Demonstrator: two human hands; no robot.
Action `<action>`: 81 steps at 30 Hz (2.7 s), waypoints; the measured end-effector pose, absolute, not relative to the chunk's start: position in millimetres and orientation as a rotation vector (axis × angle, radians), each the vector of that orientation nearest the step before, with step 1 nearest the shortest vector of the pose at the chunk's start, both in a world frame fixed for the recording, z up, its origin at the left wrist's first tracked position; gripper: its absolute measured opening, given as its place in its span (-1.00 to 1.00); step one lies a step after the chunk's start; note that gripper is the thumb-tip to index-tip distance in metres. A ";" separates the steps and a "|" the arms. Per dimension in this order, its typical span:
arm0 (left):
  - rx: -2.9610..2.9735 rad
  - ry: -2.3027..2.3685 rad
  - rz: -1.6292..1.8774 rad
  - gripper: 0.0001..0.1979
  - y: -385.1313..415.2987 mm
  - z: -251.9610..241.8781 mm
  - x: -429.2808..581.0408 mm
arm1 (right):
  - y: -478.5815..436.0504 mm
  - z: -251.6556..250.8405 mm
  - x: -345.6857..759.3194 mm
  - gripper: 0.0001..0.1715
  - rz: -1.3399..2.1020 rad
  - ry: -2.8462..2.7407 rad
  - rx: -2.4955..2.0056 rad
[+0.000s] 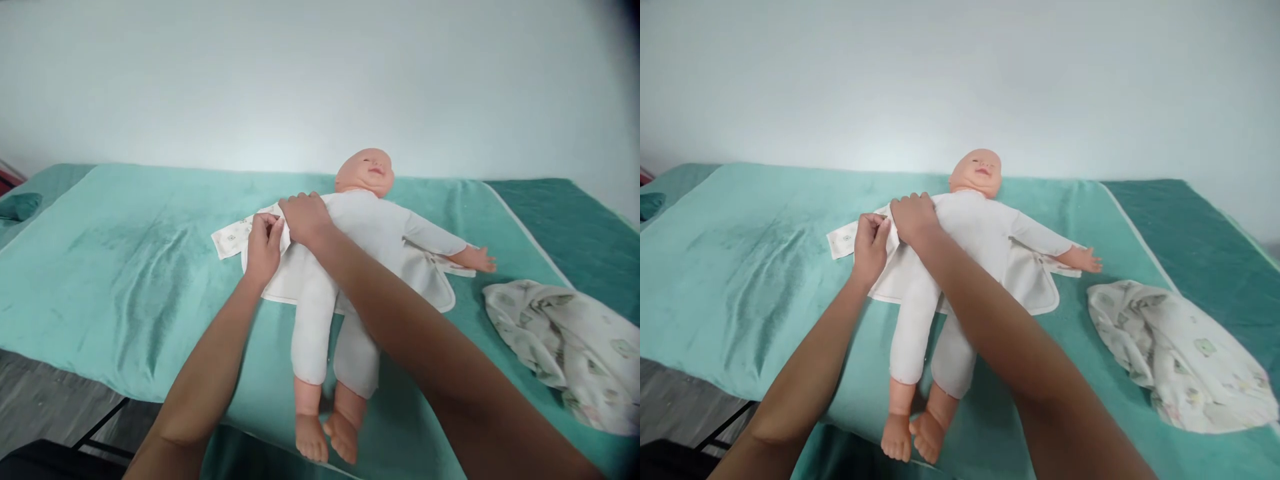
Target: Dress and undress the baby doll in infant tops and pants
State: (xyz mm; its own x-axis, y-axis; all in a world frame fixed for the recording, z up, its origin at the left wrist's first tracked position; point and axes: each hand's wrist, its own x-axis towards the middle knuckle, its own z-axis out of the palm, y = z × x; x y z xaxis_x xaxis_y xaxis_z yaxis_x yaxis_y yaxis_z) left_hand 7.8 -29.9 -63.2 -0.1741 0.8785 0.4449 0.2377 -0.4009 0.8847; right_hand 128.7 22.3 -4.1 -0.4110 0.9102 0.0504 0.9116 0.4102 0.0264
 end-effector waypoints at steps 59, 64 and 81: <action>1.888 1.257 1.050 -0.79 -124.2 17.9 27.7 | -56.8 -72.5 248.7 -0.08 1.075 -1.502 -1.194; 2.050 1.557 1.187 -0.79 -152.8 -20.3 22.1 | -61.1 -67.5 247.8 -0.05 1.073 -1.484 -1.220; 1.904 1.661 1.354 -0.76 -163.5 -29.0 6.7 | -63.5 -58.7 285.2 -0.68 0.571 -1.223 -1.487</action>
